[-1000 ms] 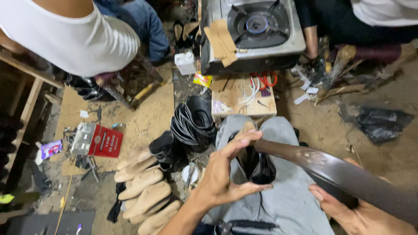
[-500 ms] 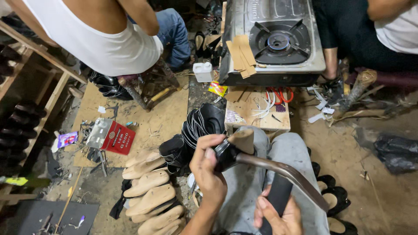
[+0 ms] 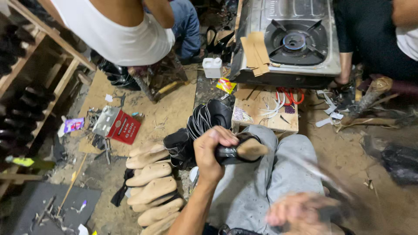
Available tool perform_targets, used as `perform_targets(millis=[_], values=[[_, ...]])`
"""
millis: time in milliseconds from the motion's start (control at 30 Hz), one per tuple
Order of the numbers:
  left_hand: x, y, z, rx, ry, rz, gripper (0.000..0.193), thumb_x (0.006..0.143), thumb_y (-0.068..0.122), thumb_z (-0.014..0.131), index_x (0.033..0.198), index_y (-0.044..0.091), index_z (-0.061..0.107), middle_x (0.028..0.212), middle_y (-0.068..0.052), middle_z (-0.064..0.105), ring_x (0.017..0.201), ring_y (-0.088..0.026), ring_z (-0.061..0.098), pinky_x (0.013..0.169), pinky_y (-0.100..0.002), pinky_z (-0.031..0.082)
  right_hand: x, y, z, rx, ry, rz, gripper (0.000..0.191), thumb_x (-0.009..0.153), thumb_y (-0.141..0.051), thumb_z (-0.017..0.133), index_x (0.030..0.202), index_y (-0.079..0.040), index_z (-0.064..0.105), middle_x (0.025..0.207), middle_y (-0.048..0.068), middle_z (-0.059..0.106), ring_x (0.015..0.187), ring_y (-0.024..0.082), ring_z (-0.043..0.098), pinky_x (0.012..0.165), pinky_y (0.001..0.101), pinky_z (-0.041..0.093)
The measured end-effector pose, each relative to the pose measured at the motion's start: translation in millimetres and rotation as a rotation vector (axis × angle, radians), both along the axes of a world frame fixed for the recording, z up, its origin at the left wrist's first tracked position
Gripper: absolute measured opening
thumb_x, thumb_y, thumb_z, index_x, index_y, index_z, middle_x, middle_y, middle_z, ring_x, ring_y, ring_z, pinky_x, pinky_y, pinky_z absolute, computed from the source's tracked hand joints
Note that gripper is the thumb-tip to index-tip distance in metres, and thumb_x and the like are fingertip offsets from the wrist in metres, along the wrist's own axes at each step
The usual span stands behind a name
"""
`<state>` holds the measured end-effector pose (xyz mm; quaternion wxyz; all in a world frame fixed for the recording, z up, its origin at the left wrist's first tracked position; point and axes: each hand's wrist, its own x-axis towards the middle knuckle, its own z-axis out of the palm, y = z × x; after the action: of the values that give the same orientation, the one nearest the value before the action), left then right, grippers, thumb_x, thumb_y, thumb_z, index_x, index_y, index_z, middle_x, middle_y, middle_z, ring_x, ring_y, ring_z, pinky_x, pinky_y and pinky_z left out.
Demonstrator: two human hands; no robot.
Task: The person sits on a low stool and works on a black shoe held on their lap. They press the sole edge with a heated iron tool, trim the sole edge with pincers, and repeatedly press and turn the shoe, finishing by holding up the completed shoe.
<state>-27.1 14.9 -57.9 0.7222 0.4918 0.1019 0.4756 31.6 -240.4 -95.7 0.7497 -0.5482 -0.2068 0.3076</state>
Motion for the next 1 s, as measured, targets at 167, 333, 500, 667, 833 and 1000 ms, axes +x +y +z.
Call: perform_targets(millis=[167, 333, 500, 667, 833, 1000], values=[[-18.7, 22.0, -11.5, -0.162, -0.131, -0.125, 0.033, 0.11, 0.018, 0.052, 0.084, -0.002, 0.057, 0.088, -0.018, 0.063, 0.092, -0.029, 0.062, 0.102, -0.046, 0.05, -33.9, -0.1, -65.3, -0.221, 0.022, -0.14, 0.024, 0.088, -0.003, 0.07, 0.11, -0.002, 0.061, 0.062, 0.012, 0.06, 0.043, 0.018, 0.058, 0.04, 0.0343, 0.05], [-76.9, 41.0, -26.9, -0.326, 0.353, -0.262, 0.043, 0.086, 0.024, 0.052, 0.116, -0.004, 0.068, 0.12, -0.016, 0.073, 0.118, -0.028, 0.067, 0.109, -0.044, 0.045, 45.1, -88.2, -140.6, -0.771, -0.485, 0.355, 0.02, 0.087, -0.015, 0.075, 0.104, -0.007, 0.067, 0.07, 0.009, 0.066, 0.057, 0.017, 0.064, 0.052, 0.0311, 0.053], [-129.0, 33.8, -77.7, -0.596, 0.611, -0.678, 0.064, 0.094, 0.04, 0.059, 0.139, -0.005, 0.056, 0.116, -0.019, 0.072, 0.106, -0.034, 0.067, 0.085, -0.049, 0.05, 61.2, -169.6, -165.8, -1.151, -0.586, 0.634, 0.019, 0.086, -0.027, 0.079, 0.097, -0.013, 0.073, 0.077, 0.006, 0.072, 0.072, 0.015, 0.071, 0.064, 0.0279, 0.057], [-124.6, -5.4, -122.5, -0.613, 0.421, -0.65, 0.069, 0.099, 0.045, 0.063, 0.152, 0.002, 0.05, 0.124, -0.021, 0.068, 0.104, -0.031, 0.064, 0.083, -0.046, 0.051, 21.7, -137.2, -128.4, -0.786, -1.216, -0.082, 0.021, 0.084, -0.038, 0.084, 0.091, -0.019, 0.079, 0.085, 0.003, 0.078, 0.087, 0.013, 0.077, 0.077, 0.0248, 0.061], [-72.3, -80.0, -102.0, -0.43, 0.15, -0.539, 0.069, 0.089, 0.032, 0.078, 0.141, 0.005, 0.041, 0.135, -0.008, 0.06, 0.125, -0.02, 0.058, 0.108, -0.04, 0.046, -22.9, -22.0, -74.0, -0.219, -0.389, -0.017, 0.086, 0.081, -0.016, 0.078, 0.153, 0.003, 0.034, 0.139, 0.021, 0.061, 0.122, 0.027, 0.064, 0.096, 0.0379, 0.053], [-23.4, -73.3, -51.6, -0.664, 0.168, -0.479, 0.062, 0.085, 0.037, 0.077, 0.13, 0.004, 0.051, 0.118, -0.009, 0.064, 0.111, -0.021, 0.062, 0.098, -0.037, 0.049, -21.8, 5.1, -43.2, -0.121, 0.032, -0.11, 0.076, 0.085, -0.013, 0.073, 0.152, 0.003, 0.043, 0.134, 0.026, 0.064, 0.117, 0.029, 0.064, 0.099, 0.0378, 0.05]])
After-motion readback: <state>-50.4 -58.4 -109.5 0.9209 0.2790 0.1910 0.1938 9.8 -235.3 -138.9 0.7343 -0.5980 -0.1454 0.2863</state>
